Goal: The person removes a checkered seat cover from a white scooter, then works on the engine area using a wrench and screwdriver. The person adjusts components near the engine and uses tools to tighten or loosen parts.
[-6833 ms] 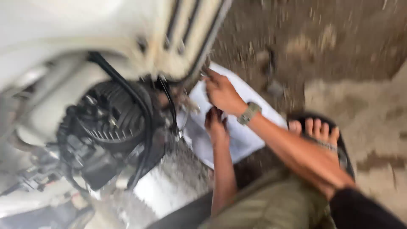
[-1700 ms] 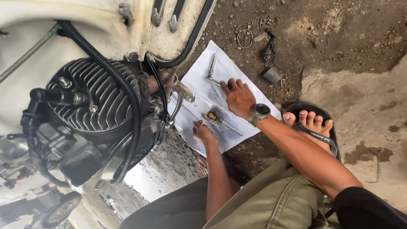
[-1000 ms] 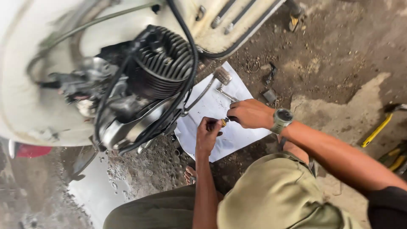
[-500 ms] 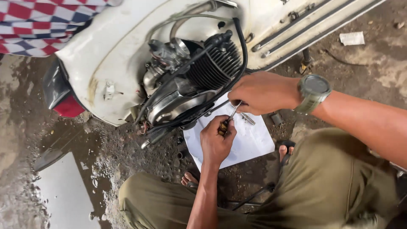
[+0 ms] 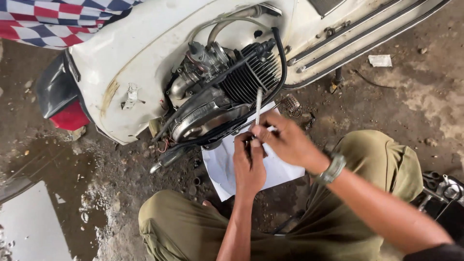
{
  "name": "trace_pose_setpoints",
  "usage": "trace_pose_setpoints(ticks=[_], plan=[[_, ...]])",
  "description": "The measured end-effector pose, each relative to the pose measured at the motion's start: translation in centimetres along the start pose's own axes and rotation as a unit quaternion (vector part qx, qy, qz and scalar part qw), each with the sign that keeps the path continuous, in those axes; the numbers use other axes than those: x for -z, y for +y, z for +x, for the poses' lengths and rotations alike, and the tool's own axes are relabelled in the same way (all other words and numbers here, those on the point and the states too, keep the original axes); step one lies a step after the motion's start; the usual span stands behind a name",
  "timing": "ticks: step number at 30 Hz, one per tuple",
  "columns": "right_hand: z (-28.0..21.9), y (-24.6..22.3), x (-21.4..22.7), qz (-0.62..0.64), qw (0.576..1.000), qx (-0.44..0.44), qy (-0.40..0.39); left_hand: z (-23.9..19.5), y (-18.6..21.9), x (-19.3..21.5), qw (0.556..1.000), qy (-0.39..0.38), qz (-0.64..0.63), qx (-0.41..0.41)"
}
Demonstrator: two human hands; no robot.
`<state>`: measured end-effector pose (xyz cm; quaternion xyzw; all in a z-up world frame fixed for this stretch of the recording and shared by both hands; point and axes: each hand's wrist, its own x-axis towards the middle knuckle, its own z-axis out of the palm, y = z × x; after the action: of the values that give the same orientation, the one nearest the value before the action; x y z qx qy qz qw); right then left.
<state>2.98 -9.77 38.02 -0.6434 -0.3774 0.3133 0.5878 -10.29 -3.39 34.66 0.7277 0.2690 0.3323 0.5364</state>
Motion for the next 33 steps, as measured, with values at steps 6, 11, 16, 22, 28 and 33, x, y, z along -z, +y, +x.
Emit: trace_pose_setpoints(ticks=[6,11,16,22,28,33], plan=[[-2.5,1.1,-4.1,0.031,0.998,0.046,0.036,-0.9,-2.1,-0.3,0.976,0.036,-0.164,0.14],[-3.3,4.7,-4.3,-0.083,0.994,0.064,0.019,0.5,1.1,1.9,0.993,0.066,-0.056,0.075],[-3.4,4.0,-4.7,-0.137,0.989,0.051,0.022,0.7,0.3,2.7,0.988,0.024,-0.119,0.099],[-3.6,5.3,-4.8,-0.156,0.985,0.045,0.063,0.7,-1.1,2.1,0.976,0.056,-0.182,0.102],[-3.2,1.8,-4.4,-0.14,0.987,0.072,0.03,0.4,-1.7,2.4,0.969,0.094,-0.21,0.09],[-4.1,4.1,-4.4,-0.181,0.981,0.064,0.018,0.5,-2.0,2.2,0.958,0.109,-0.248,0.094]])
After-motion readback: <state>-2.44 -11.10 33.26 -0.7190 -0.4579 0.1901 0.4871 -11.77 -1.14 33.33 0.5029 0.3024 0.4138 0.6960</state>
